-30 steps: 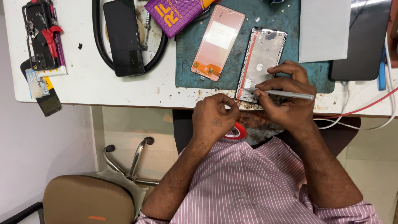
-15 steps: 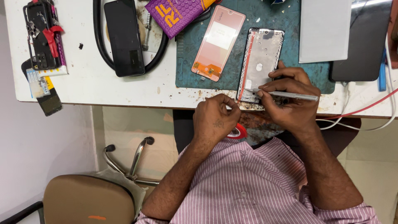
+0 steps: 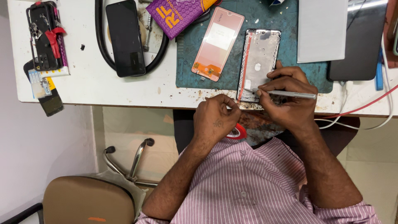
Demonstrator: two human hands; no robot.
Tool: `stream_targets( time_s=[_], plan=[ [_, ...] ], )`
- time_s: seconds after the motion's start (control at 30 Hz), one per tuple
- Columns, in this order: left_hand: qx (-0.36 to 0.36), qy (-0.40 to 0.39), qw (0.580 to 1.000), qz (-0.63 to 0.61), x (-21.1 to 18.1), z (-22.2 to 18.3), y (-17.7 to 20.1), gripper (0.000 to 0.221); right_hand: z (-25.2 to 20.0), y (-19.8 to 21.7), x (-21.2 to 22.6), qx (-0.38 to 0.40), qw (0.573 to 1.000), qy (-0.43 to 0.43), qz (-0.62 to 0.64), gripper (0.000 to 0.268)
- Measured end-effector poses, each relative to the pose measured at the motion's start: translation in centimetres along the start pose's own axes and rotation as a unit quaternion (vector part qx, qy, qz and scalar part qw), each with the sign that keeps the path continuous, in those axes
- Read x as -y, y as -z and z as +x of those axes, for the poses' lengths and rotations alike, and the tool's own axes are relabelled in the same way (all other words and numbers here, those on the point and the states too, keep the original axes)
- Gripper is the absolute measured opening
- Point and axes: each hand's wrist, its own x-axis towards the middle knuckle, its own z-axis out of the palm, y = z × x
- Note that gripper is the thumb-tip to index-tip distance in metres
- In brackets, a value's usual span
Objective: The person applies thin adhesive tape to the perimeter of a phone chassis and then uses a small metal tool to press the tape down and peel away the red backing strips.
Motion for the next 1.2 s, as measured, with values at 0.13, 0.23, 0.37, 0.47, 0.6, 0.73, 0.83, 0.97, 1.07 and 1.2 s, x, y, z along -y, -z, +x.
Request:
stream_targets(
  time_s=[0.13,0.23,0.37,0.47,0.6,0.73,0.83,0.97,1.07,1.2],
  plan=[
    [-0.001,-0.001,1.000,-0.004,0.3,-0.1,-0.1,0.015,0.0,0.1,-0.2,0.001,1.000,0.009,0.002,0.014],
    [-0.010,-0.012,1.000,-0.010,0.5,-0.1,-0.3,0.015,-0.3,0.1,-0.3,-0.005,1.000,0.007,0.004,0.013],
    [-0.004,-0.033,0.999,-0.017,1.0,-0.2,-0.5,0.014,-0.2,0.7,-1.2,-0.052,0.997,0.032,0.050,0.018],
    [0.000,-0.085,0.996,-0.034,1.1,-0.5,-0.3,0.012,0.0,1.0,-0.4,-0.098,0.992,0.010,0.073,0.013],
    [0.042,-0.133,0.988,-0.071,0.4,-1.9,0.6,0.010,-0.1,1.5,2.7,-0.090,0.978,-0.127,0.141,0.008],
    [0.047,-0.177,0.980,-0.081,-1.0,-3.0,1.3,0.013,0.4,2.9,5.0,0.019,0.978,-0.102,0.183,0.017],
    [0.070,-0.205,0.971,-0.101,-1.8,-3.1,1.7,0.013,1.6,3.3,5.6,0.065,0.955,-0.142,0.254,0.027],
    [0.097,-0.192,0.968,-0.131,-2.2,-3.3,2.0,0.012,2.1,3.5,6.0,0.094,0.941,-0.179,0.272,0.030],
    [0.141,-0.155,0.962,-0.178,-2.2,-3.3,2.2,0.014,2.3,3.7,6.0,0.116,0.939,-0.157,0.283,0.029],
    [0.208,-0.173,0.913,-0.306,-1.6,-2.8,1.9,0.056,2.8,4.3,6.1,0.112,0.952,-0.106,0.264,0.027]
  ],
)
